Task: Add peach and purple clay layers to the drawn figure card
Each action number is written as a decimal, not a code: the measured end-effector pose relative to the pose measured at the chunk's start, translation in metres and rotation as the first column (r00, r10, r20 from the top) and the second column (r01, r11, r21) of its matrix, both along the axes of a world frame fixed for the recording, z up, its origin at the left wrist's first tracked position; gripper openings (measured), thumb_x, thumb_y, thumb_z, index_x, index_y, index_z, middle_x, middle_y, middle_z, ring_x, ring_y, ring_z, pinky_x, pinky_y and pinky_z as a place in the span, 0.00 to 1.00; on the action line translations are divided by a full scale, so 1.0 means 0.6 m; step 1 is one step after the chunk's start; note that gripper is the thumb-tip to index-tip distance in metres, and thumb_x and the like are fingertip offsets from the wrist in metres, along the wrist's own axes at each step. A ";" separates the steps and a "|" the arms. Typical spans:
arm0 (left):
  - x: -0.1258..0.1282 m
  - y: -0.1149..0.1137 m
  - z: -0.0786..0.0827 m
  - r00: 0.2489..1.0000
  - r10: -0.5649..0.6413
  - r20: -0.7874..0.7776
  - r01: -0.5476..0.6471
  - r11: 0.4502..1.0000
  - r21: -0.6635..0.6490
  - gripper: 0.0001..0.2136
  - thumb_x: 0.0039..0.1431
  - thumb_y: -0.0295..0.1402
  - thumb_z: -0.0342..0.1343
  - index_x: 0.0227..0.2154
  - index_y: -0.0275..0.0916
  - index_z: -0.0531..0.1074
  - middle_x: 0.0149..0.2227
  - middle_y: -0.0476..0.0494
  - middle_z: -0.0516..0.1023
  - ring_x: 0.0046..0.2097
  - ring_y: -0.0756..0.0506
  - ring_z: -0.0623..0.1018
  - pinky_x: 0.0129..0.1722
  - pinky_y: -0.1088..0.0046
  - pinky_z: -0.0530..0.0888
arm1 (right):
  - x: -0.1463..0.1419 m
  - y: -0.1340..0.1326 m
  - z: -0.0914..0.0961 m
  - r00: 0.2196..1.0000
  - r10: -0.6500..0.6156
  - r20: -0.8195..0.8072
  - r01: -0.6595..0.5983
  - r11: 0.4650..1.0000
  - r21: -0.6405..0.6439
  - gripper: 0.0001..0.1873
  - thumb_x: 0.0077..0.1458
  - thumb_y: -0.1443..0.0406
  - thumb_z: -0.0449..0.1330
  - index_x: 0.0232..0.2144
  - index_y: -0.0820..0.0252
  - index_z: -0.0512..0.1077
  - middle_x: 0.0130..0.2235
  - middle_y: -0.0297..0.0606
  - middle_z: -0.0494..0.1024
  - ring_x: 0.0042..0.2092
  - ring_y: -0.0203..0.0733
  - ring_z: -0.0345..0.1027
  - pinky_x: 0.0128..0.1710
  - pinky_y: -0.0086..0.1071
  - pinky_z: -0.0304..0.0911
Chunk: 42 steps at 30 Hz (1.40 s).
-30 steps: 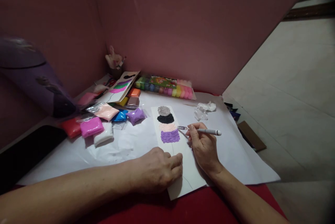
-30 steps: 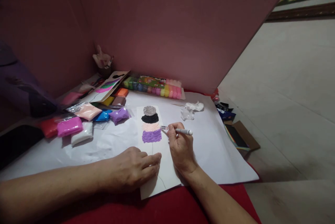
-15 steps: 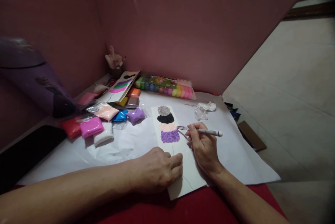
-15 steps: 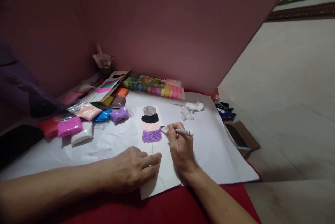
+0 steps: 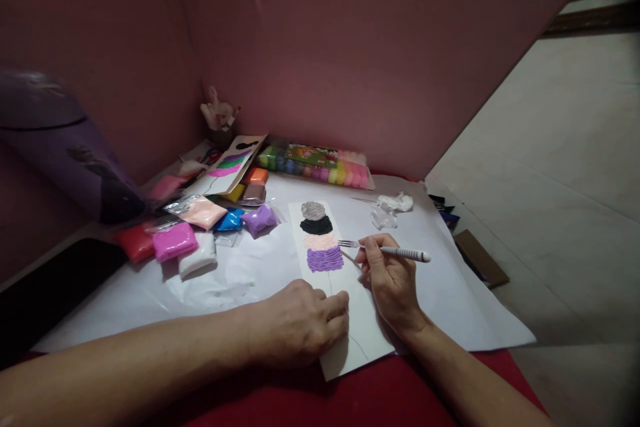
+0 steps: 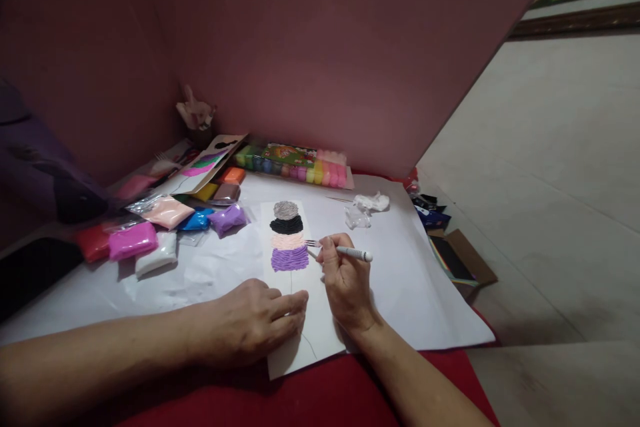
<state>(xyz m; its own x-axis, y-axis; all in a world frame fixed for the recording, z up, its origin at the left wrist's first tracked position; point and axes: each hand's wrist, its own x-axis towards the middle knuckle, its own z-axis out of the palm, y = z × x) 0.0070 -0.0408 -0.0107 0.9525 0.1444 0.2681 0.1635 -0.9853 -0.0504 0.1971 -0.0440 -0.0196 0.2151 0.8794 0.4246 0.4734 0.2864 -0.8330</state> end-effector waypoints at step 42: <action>0.000 -0.001 0.001 0.999 0.010 -0.041 -0.010 1.000 0.015 0.06 0.62 0.27 0.47 0.38 0.35 0.69 0.40 0.39 0.74 0.26 0.48 0.71 0.20 0.70 0.67 | -0.001 0.005 -0.004 0.993 0.120 0.015 -0.117 0.984 -0.131 0.22 0.66 0.52 0.48 0.25 0.58 0.65 0.17 0.28 0.66 0.17 0.32 0.61 0.20 0.26 0.60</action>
